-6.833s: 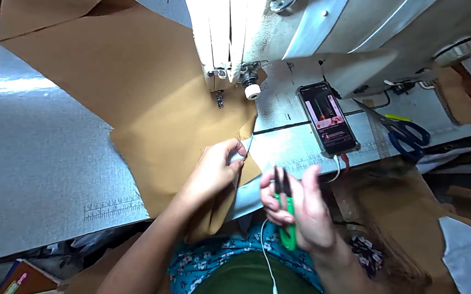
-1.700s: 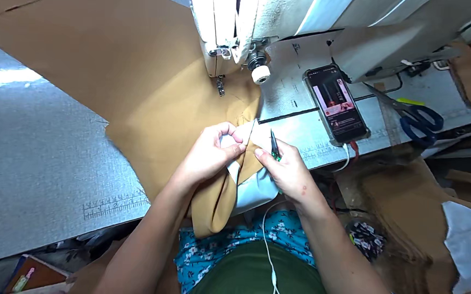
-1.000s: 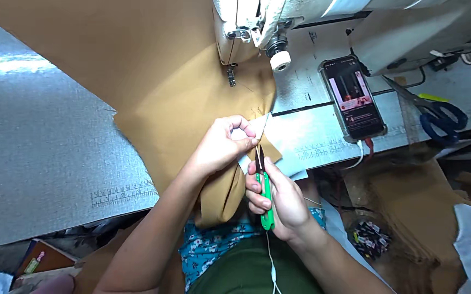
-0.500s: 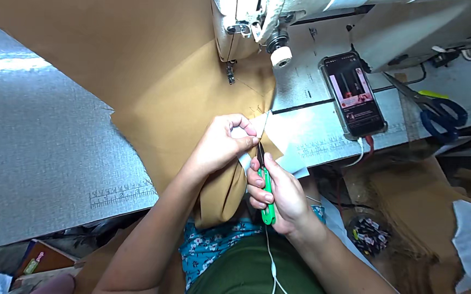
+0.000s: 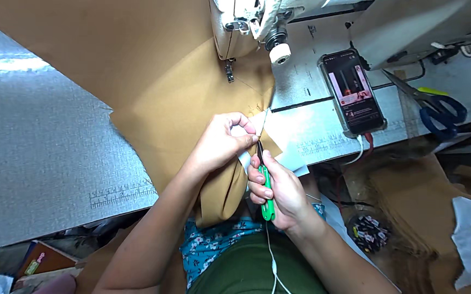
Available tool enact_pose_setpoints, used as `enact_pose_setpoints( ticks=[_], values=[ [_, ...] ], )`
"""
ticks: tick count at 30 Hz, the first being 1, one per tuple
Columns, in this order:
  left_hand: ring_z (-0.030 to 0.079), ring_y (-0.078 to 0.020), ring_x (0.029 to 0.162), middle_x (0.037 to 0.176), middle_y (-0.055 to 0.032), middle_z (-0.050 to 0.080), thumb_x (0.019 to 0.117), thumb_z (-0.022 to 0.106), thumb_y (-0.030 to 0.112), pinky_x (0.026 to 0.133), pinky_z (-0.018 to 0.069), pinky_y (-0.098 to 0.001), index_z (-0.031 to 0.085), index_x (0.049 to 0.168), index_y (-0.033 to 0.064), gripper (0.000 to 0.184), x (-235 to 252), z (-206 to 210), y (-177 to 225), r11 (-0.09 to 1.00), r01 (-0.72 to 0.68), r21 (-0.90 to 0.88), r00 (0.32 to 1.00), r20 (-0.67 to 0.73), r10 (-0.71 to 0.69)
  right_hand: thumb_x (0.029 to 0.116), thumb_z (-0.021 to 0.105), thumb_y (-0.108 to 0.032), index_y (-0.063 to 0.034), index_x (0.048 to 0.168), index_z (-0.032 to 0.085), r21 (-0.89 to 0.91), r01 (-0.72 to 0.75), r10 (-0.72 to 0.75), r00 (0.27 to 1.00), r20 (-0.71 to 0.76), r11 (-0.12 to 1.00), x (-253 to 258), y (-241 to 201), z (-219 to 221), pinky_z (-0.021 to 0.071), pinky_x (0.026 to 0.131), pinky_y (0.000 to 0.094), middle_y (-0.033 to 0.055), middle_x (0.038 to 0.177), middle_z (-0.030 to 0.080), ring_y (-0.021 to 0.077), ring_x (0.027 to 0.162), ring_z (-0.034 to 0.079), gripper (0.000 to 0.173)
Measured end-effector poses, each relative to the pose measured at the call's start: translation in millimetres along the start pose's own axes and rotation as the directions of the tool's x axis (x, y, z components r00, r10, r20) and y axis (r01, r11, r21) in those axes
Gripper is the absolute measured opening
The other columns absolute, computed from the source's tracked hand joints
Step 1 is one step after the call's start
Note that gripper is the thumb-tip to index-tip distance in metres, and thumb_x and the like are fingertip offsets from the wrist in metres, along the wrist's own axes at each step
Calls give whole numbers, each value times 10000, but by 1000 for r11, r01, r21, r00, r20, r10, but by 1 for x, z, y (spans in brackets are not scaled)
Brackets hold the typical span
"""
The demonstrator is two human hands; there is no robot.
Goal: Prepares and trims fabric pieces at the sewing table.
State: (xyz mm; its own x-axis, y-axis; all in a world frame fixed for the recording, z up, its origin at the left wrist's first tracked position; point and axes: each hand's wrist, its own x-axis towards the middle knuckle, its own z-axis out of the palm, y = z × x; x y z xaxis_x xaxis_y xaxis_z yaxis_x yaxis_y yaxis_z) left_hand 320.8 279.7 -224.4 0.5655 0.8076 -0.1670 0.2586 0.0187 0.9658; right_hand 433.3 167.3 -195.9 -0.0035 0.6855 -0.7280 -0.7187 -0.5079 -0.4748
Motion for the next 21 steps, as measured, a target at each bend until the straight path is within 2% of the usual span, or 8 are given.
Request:
enact_pose_setpoints(
  ticks=[10, 13, 14, 16, 17, 18, 20, 21],
  values=[
    [612, -16, 618, 728, 7, 667, 867, 738, -19, 565, 494, -172, 677, 873, 62, 101, 1, -1, 0, 1000, -7, -9, 1000, 14, 7, 1140, 226, -317, -106, 920, 458, -11, -10, 10, 999, 34, 1000, 2, -2, -4, 344, 408, 93, -50, 598, 402, -18, 416, 371, 383],
    [601, -27, 585, 722, 0, 664, 880, 725, -20, 520, 477, -163, 673, 892, 70, 105, -6, -3, 2, 1000, -2, -25, 1000, 18, 3, 1142, 202, -298, -100, 916, 472, -187, 88, -68, 992, 110, 978, -1, -1, -11, 339, 423, 96, -67, 595, 403, -28, 428, 365, 403],
    [579, -46, 537, 701, -18, 662, 890, 722, -13, 461, 435, -166, 675, 898, 76, 101, -10, -3, 4, 1000, 9, -20, 1000, 12, -8, 1135, 232, -240, -96, 938, 501, -344, 235, -201, 971, 132, 909, -3, 0, -15, 336, 437, 93, -81, 604, 410, -41, 445, 366, 363],
    [571, -51, 519, 689, -16, 658, 901, 719, 1, 437, 421, -173, 681, 904, 92, 98, -11, -3, 6, 1000, 12, 1, 1000, 11, -12, 1038, 502, -235, -82, 1093, 588, -696, 523, -600, 783, 165, 492, -4, 1, -25, 367, 493, 125, -89, 648, 460, -40, 513, 412, 184],
    [581, -49, 528, 692, -13, 663, 901, 723, 4, 448, 437, -175, 685, 905, 93, 97, -10, -3, 5, 1000, 10, 8, 1000, 12, -10, 969, 634, -318, -49, 1220, 594, -812, 516, -724, 665, 181, 271, -2, -4, -28, 402, 529, 183, -66, 659, 500, -1, 546, 451, 370],
    [585, -47, 536, 694, -9, 662, 901, 725, 4, 459, 446, -177, 683, 901, 91, 97, -9, -3, 4, 1000, 7, 11, 1000, 12, -7, 919, 713, -384, -16, 1318, 567, -881, 451, -771, 609, 187, 143, 2, -12, -30, 417, 526, 245, -39, 648, 502, 51, 543, 459, 562],
    [574, -44, 539, 690, -9, 654, 904, 724, -4, 469, 444, -177, 678, 896, 80, 96, -7, -3, 3, 1000, 12, 1, 1000, 10, -12, 896, 786, -374, 4, 1314, 579, -934, 338, -700, 695, 162, 119, 12, -31, -29, 455, 560, 370, 41, 674, 549, 156, 577, 502, 601],
    [570, -47, 534, 684, -14, 650, 903, 722, -14, 467, 442, -179, 674, 894, 73, 100, -6, -3, 3, 1000, 20, -13, 1000, 11, -20, 907, 788, -338, -3, 1148, 627, -942, 315, -646, 745, 168, 118, 19, -38, -28, 426, 553, 365, 34, 654, 517, 153, 568, 477, 443]
  ],
)
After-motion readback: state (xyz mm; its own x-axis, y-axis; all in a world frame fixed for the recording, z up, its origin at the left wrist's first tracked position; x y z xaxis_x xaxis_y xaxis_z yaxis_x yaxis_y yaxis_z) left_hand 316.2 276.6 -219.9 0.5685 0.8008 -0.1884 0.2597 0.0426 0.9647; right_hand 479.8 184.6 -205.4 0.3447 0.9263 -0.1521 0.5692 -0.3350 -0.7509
